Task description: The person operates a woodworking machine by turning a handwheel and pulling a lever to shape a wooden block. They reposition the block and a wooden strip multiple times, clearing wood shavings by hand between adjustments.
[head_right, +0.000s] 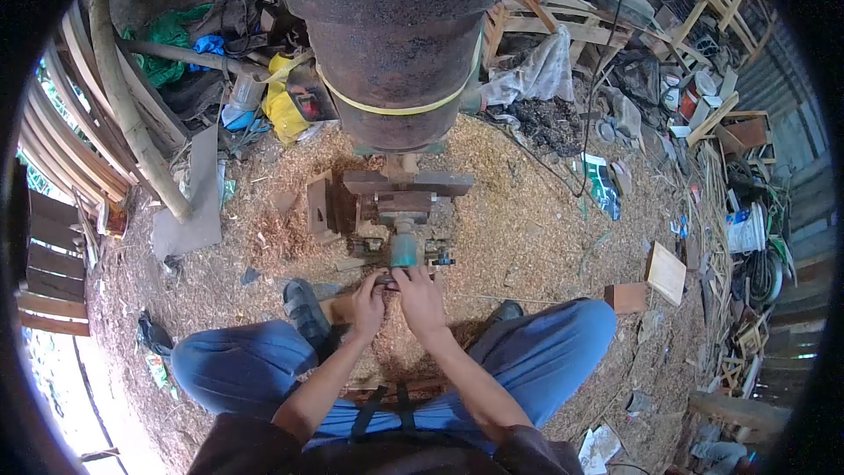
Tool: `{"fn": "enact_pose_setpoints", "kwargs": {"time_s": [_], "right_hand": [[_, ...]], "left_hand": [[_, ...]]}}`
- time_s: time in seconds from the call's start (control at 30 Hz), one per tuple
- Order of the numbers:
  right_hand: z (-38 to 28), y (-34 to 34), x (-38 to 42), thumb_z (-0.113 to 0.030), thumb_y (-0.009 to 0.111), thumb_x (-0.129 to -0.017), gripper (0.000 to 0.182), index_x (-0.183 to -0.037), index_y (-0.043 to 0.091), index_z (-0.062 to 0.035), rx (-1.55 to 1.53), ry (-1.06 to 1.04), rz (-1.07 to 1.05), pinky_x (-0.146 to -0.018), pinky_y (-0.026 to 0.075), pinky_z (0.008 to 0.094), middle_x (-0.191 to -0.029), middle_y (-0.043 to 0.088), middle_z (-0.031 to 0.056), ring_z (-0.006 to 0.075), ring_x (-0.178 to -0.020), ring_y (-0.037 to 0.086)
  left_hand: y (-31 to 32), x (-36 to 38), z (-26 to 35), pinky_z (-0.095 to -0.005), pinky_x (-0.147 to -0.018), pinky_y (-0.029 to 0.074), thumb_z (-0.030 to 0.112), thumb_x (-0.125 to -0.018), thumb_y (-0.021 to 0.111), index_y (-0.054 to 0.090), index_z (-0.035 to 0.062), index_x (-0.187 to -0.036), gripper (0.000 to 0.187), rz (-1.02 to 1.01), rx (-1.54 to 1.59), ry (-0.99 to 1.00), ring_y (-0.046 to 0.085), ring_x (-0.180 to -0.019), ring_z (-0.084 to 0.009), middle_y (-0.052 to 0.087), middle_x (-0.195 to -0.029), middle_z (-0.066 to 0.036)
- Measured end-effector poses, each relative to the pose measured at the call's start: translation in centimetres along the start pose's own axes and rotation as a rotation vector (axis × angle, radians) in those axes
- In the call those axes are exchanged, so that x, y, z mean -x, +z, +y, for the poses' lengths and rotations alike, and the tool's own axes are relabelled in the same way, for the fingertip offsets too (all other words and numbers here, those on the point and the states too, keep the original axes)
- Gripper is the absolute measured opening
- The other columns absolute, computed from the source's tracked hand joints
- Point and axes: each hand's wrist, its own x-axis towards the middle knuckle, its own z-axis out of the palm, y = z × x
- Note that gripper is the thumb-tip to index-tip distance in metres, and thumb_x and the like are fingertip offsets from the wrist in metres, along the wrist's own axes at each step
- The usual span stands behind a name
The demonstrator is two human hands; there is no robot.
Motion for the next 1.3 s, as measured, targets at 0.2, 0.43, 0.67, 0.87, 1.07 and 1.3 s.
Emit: {"fn": "enact_pose_setpoints", "kwargs": {"time_s": [0.2,0.43,0.67,0.87,1.07,1.3], "right_hand": [[0.8,-0.9,-0.2,-0.019,0.067,-0.094,0.025,-0.114,0.063,-0.0041,-0.454,0.016,0.053,-0.088,0.044,0.0444,-0.104,0.065,0.0155,0.0343,-0.1,0.059],[6.0,1.5,0.7,-0.018,0.063,-0.099,0.024,-0.115,0.062,0.0,-0.541,-0.035,-0.024,-0.085,0.046,0.0432,-0.1,0.06,0.017,0.0354,-0.095,0.056],[4.9,3.3,1.7,-0.01,0.063,-0.097,0.02,-0.114,0.063,-0.0002,-0.745,-0.014,0.15,-0.087,0.046,0.0438,-0.104,0.062,0.0178,0.0375,-0.095,0.057],[3.1,1.2,0.9,-0.001,0.066,-0.087,0.029,-0.115,0.063,-0.0037,-0.393,-0.032,0.081,-0.081,0.047,0.0446,-0.103,0.063,0.0161,0.0386,-0.092,0.054],[1.4,0.3,-0.5,-0.004,0.071,-0.08,0.031,-0.11,0.065,-0.0099,-0.162,-0.036,-0.038,-0.081,0.049,0.0469,-0.101,0.064,0.0118,0.0372,-0.095,0.055],[2.6,1.4,0.9,-0.013,0.069,-0.093,0.028,-0.118,0.063,-0.0041,-0.601,0.035,0.118,-0.087,0.048,0.0414,-0.105,0.057,0.0165,0.035,-0.1,0.056]], "left_hand": [[-1.8,-0.9,2.1,-0.0423,-0.092,0.055,0.007,-0.1,0.058,0.061,0.0013,-0.128,0.028,-0.059,-0.06,0.03,0.068,-0.111,-0.0378,0.066,-0.127,-0.021],[-3.5,-3.7,7.3,-0.0491,-0.087,0.057,0.019,-0.098,0.061,0.056,0.003,-0.13,0.036,-0.343,-0.399,0.24,0.065,-0.106,-0.0416,0.064,-0.121,-0.02],[-3.3,-3.4,6.4,-0.0469,-0.081,0.057,0.001,-0.093,0.059,0.06,0.0018,-0.121,0.028,-0.369,-0.512,0.244,0.067,-0.097,-0.0403,0.068,-0.111,-0.019],[-2.9,-2.1,5.6,-0.0448,-0.078,0.057,-0.006,-0.092,0.056,0.061,0.001,-0.121,0.03,-0.244,-0.312,0.21,0.07,-0.094,-0.0402,0.069,-0.108,-0.02],[-1.8,-1.0,0.9,-0.0388,-0.081,0.057,-0.003,-0.098,0.054,0.061,0.0004,-0.128,0.03,-0.173,-0.108,0.056,0.073,-0.095,-0.0365,0.071,-0.112,-0.02],[-4.5,-3.5,7.8,-0.0457,-0.083,0.057,0.01,-0.096,0.064,0.064,0.0015,-0.125,0.03,-0.255,-0.229,0.245,0.068,-0.101,-0.0418,0.069,-0.115,-0.022]]}}
